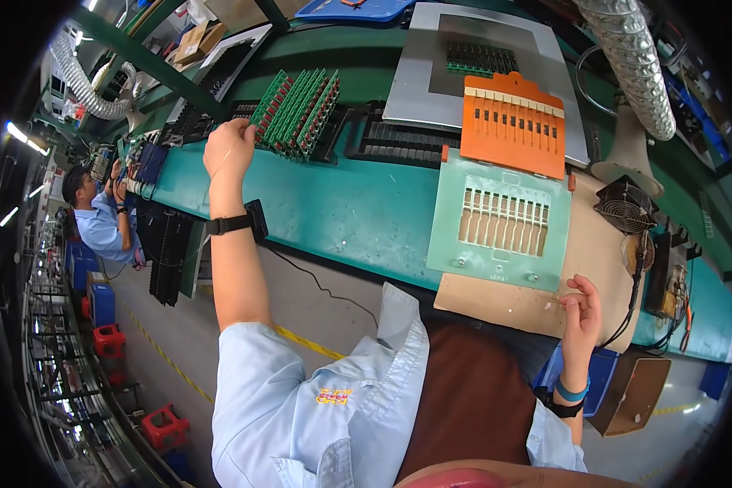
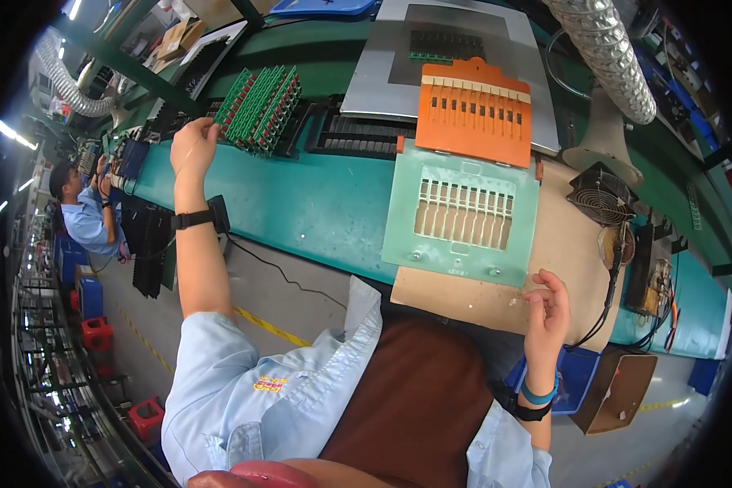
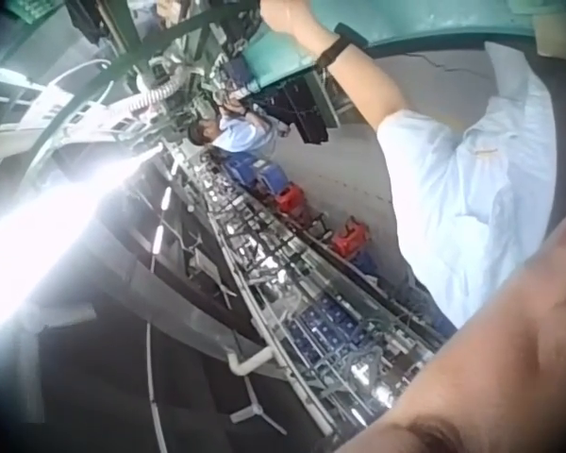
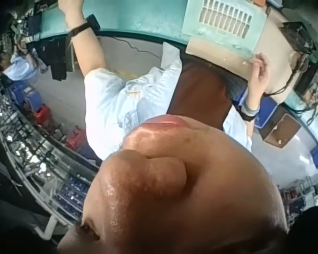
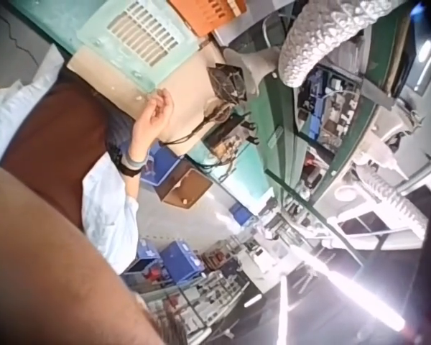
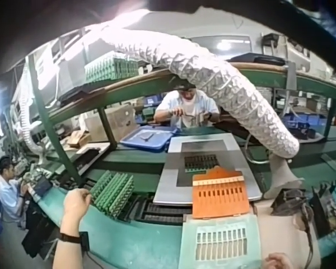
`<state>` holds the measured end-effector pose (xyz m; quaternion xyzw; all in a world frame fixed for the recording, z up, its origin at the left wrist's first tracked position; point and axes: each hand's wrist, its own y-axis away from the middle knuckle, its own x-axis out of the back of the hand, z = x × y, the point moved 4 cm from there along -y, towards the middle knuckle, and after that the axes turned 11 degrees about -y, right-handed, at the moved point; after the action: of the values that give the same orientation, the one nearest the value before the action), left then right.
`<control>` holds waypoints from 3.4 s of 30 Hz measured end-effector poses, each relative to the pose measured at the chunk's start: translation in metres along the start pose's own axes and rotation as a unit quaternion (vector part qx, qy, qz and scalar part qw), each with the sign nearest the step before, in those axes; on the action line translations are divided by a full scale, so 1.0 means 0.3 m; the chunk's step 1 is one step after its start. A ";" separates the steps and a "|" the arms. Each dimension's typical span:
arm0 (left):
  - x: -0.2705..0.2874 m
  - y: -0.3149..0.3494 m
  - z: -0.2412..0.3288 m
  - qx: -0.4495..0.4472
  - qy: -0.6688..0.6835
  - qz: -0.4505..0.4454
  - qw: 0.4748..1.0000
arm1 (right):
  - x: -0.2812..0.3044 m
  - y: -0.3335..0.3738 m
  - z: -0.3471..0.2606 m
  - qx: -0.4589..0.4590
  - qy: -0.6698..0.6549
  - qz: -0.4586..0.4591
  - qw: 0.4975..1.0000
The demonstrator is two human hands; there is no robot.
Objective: Soldering electronic components onto a printed circuit board using a soldering iron.
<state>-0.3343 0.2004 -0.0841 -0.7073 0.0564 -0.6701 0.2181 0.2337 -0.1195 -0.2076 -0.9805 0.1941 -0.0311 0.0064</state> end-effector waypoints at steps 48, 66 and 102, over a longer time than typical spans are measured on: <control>0.206 0.876 0.765 -0.592 0.287 0.238 0.715 | -0.066 -0.126 -0.069 -0.196 -0.240 -0.122 0.943; -0.041 0.760 0.754 -0.440 0.279 0.021 0.853 | -0.190 -0.223 0.016 -0.208 -0.122 -0.064 0.968; -0.036 0.770 0.782 -0.389 0.183 -0.199 0.880 | -0.193 -0.302 -0.052 0.143 0.345 0.033 0.927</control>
<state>-0.0582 0.0516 -0.1844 -0.5963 0.2098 -0.7409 -0.2272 0.2138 -0.0138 -0.1932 -0.8910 0.2106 -0.3942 0.0798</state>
